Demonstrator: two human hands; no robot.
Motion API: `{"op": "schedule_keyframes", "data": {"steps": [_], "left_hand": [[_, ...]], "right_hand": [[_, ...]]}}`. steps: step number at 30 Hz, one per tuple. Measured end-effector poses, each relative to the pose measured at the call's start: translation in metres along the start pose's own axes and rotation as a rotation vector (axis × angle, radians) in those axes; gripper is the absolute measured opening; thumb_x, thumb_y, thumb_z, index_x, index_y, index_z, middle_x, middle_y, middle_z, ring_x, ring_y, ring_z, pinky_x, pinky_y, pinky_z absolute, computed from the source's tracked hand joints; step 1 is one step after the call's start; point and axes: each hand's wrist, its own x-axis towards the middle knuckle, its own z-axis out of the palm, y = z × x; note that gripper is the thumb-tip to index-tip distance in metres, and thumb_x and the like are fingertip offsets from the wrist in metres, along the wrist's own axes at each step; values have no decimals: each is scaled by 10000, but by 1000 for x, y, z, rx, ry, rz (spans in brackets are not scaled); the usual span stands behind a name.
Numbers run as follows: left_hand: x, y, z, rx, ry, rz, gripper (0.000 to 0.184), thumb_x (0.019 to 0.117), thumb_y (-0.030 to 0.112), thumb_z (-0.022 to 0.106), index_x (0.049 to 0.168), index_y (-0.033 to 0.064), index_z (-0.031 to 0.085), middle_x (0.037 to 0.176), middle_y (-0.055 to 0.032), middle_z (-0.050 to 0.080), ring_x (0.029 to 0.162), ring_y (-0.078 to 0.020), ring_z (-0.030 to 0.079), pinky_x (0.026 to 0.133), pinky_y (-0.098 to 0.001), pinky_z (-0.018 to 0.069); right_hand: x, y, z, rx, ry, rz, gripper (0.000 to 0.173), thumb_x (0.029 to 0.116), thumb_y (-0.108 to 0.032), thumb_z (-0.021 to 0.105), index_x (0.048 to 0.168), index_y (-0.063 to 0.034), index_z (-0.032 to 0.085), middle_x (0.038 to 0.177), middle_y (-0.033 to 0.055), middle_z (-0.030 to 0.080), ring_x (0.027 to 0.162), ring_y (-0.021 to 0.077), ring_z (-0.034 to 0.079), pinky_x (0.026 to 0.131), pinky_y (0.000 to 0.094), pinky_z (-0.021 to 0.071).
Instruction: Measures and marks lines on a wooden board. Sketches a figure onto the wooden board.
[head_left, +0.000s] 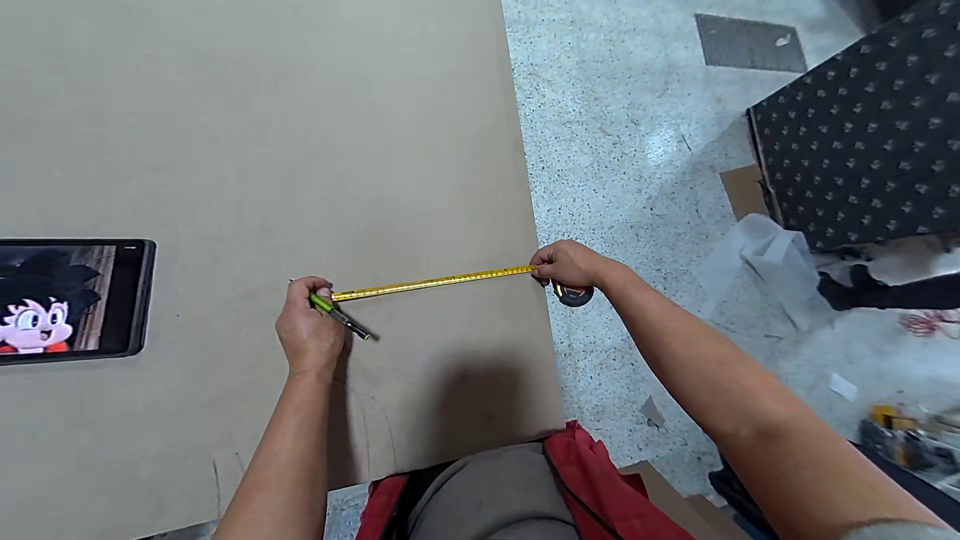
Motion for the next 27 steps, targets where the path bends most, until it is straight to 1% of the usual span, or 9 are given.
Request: {"op": "schedule_keyframes", "data": {"steps": [3,6,10,14,16,19,22,25,27], "left_hand": [[1,-3,-1,-1,9,-2,234,1095,219,483,1224,77,618,1036,-155,697,928,-314,691,829,-577,545],[3,-1,1,-17,38,-32,228,1092,211,487,1219,72,616,1033,-160,699,940,-319,692,838,-580,543],[3,-2,1,-19,56,-39,216,1087,199,497,1213,73,620,1029,-148,703,931,-307,695,830,-568,549],[2,0,-2,-1,35,-42,217,1087,200,501,1217,73,619,1035,-164,701,942,-323,692,835,-588,541],[1,0,-3,6,24,-24,231,1090,198,487,1225,63,618,1044,-177,697,948,-340,693,842,-598,546],[1,0,-3,-8,38,-30,230,1092,200,485,1222,66,621,1048,-174,696,946,-336,693,840,-590,548],[0,-2,-2,-24,51,-28,221,1090,198,493,1211,70,627,1036,-165,699,926,-318,697,830,-577,554],[1,-3,-3,-28,46,-19,224,1090,204,495,1212,68,624,1033,-159,702,925,-311,699,828,-578,554],[1,-5,-3,-40,36,-19,228,1091,206,494,1226,76,624,1064,-154,705,951,-306,700,845,-573,556]], "right_hand": [[1,-1,1,47,-27,21,220,1043,-304,593,956,-180,753,807,-42,743,712,117,681,729,426,560],[1,-4,2,35,-20,47,227,1035,-319,604,930,-181,751,796,-46,747,713,114,690,735,428,561],[3,-3,4,33,24,62,209,1007,-319,623,894,-185,739,772,-26,729,718,141,686,720,461,552],[1,-4,3,24,17,62,210,1015,-304,625,892,-195,756,787,-40,742,735,130,688,748,463,547],[2,-8,2,0,17,74,209,1014,-294,630,888,-186,757,793,-29,743,747,146,696,761,481,558],[3,-13,1,-44,25,93,219,1003,-293,641,847,-180,743,775,-17,734,738,159,690,739,486,547],[5,-15,1,-75,24,99,230,1003,-296,640,833,-174,735,768,-5,725,734,171,685,725,493,542],[5,-16,1,-88,26,93,227,997,-297,643,823,-182,733,756,-13,722,724,165,683,717,484,542],[5,-16,0,-87,27,82,237,997,-294,643,805,-184,726,743,-17,717,719,162,678,712,482,534]]}}
